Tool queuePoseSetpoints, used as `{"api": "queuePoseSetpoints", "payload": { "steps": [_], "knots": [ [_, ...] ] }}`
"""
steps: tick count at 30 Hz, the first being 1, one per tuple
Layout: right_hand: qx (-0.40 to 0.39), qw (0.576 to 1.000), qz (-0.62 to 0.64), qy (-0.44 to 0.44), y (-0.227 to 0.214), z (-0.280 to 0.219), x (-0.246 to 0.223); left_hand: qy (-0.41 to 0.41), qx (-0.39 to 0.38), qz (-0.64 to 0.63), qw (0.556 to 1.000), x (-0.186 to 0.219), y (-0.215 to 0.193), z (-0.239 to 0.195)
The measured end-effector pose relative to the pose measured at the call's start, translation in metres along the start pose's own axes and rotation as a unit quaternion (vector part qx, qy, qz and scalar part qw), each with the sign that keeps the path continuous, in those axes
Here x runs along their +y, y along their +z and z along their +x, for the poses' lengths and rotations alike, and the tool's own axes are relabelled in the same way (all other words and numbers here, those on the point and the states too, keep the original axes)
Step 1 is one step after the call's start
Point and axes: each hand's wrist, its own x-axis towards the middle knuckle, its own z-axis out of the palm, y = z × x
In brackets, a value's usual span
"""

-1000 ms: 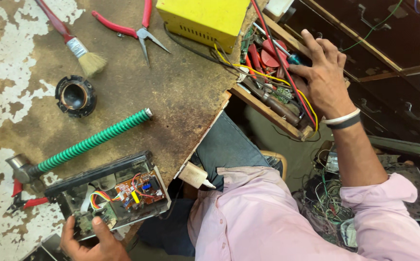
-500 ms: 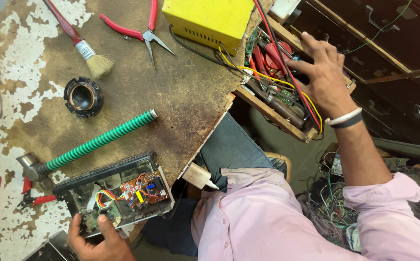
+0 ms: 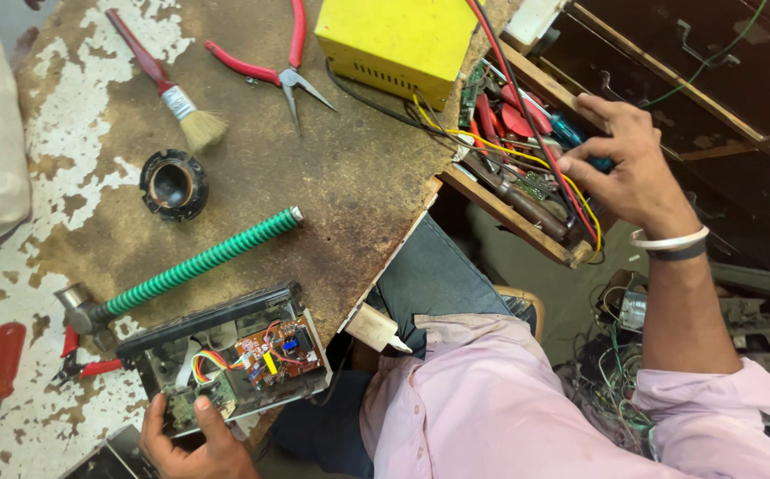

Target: The person opens a small electronic device and uses a multimeter to test the circuit board. They probe various points on the board with the multimeter leads while holding the device steady. The person also uses a small tool to adjust components on the board.

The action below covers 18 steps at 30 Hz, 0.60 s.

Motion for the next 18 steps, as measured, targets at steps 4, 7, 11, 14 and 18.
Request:
{"api": "queuePoseSetpoints", "payload": {
  "steps": [4,7,11,14,18],
  "knots": [
    [0.040,0.996,0.020,0.072,0.006,-0.012,0.006,-0.061,0.005,-0.066,0.996,0.001,0.005,0.004],
    [0.072,0.996,-0.019,0.040,0.009,-0.004,0.001,-0.047,-0.004,-0.038,0.998,0.005,0.002,0.003],
    [0.244,0.959,0.144,0.012,0.007,0.012,-0.031,-0.001,0.003,-0.005,1.000,0.009,-0.002,0.003],
    [0.285,0.795,0.535,0.026,-0.010,0.014,-0.055,0.011,0.025,0.008,1.000,0.010,0.001,0.003],
    [0.128,0.828,0.533,-0.123,-0.031,-0.001,-0.058,0.004,0.030,-0.005,1.000,0.007,0.003,0.005]
  ]
}}
